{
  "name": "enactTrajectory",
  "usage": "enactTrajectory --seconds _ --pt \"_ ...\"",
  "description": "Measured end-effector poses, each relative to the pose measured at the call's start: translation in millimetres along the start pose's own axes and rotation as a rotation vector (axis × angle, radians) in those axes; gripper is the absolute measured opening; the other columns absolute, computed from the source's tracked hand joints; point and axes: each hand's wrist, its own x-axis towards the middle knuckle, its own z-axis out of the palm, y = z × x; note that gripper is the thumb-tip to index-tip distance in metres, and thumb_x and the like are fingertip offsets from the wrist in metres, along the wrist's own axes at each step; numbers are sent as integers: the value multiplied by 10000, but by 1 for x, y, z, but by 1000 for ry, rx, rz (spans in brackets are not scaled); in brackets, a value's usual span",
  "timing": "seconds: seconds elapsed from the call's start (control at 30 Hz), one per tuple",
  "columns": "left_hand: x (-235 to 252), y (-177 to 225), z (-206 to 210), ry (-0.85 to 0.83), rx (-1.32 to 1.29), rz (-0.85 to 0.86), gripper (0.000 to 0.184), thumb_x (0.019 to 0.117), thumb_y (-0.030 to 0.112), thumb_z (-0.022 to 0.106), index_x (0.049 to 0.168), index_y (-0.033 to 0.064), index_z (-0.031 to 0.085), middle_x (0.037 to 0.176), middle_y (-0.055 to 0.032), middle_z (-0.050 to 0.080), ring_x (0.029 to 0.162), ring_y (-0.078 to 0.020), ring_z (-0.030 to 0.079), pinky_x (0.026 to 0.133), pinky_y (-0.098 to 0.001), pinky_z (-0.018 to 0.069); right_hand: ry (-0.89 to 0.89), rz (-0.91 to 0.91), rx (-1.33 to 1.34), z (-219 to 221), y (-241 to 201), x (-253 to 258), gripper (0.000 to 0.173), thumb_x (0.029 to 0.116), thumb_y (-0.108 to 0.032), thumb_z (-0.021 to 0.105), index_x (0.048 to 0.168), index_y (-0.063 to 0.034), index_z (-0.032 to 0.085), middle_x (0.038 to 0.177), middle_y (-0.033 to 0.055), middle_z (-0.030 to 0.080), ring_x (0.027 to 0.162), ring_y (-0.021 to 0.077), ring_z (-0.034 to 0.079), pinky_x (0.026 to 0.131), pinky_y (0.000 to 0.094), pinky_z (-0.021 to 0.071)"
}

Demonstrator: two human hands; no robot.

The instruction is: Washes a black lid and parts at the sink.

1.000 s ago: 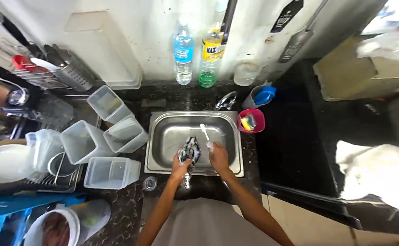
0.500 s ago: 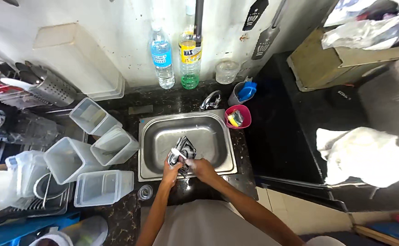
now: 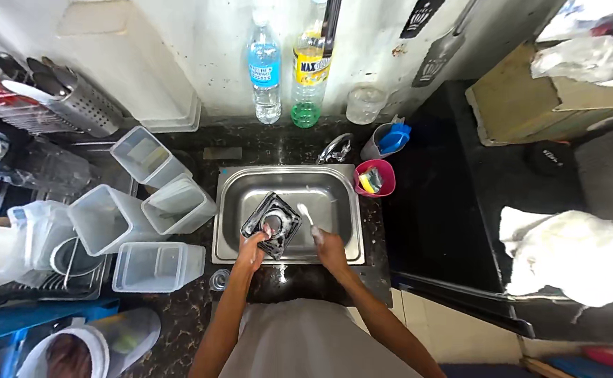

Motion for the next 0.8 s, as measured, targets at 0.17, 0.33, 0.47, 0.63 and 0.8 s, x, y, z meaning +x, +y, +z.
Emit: enactTrajectory --seconds 0.17,0.33,0.47,0.63,0.8 --pt "5 -3 -4 -19 -112 -5 227 805 -72 502 983 50 574 867 -68 669 821 -174 670 782 -355 585 -122 -47 -46 -1 19 6 495 1082 -397 412 1091 -19 732 926 213 728 918 393 710 851 609 542" --pt "-1 -12 -12 -97 -17 -59 313 757 -78 561 1048 40 563 856 -53 665 781 -149 660 738 -334 581 -247 -94 -120 -15 4 21 505 1092 -405 385 1175 -31 715 1020 231 731 1009 420 701 907 631 527" --pt "-6 -20 -5 -126 -18 -50 350 719 -91 574 1042 42 560 847 -46 664 781 -143 663 737 -329 583 -255 -96 -184 -20 -9 36 488 1084 -428 393 1201 -85 719 1069 209 737 1053 410 696 926 630 521" --pt "11 4 -26 -21 -104 -4 211 976 31 515 1187 20 522 888 -79 663 813 -184 672 781 -370 593 -305 31 -133 -17 57 9 414 1080 -292 459 1153 34 702 1043 260 711 1019 411 688 939 607 520" --pt "20 -13 -14 -120 -23 -226 850 1016 665 0 1289 54 526 946 -114 691 846 -233 682 784 -419 597 -29 276 670 3 0 29 542 1125 -290 258 1164 76 657 1072 157 721 856 163 653 727 349 531"
